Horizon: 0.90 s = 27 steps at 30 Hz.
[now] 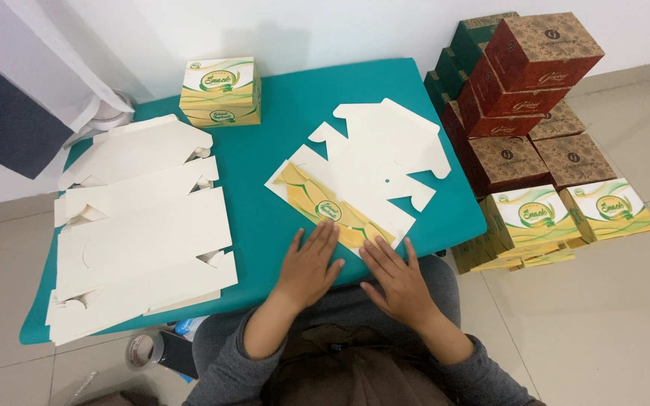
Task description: Folding flat cardboard templates into small product boxes at a steady pace.
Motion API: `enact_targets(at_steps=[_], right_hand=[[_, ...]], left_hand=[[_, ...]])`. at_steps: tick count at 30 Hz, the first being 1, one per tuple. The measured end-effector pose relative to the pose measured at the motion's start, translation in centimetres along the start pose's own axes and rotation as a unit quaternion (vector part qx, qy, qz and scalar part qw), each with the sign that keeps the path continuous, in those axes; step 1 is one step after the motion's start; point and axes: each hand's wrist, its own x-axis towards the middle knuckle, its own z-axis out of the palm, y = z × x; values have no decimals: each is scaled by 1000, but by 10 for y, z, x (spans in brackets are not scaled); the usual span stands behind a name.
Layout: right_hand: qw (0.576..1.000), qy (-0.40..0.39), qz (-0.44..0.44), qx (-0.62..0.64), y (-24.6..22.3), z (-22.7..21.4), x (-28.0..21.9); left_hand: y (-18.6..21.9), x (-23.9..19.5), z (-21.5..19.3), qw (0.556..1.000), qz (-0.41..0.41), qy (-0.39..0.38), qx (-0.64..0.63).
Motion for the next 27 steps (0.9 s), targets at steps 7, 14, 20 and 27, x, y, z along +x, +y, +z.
enact_targets(at_steps=[7, 14, 20, 27], right_hand=[[1000, 18, 8, 21, 0, -2, 1], [993, 32, 89, 64, 0, -8, 13], [984, 1, 146, 97, 3, -23, 24], [983, -96, 141, 67, 20, -66, 43]], left_hand=[[-54, 36, 4, 985, -164, -1, 62], [-99, 77, 5, 963, -229, 133, -40], [-128, 101, 22, 943, -259, 166, -129], [-83, 33, -1, 921, -303, 221, -107]])
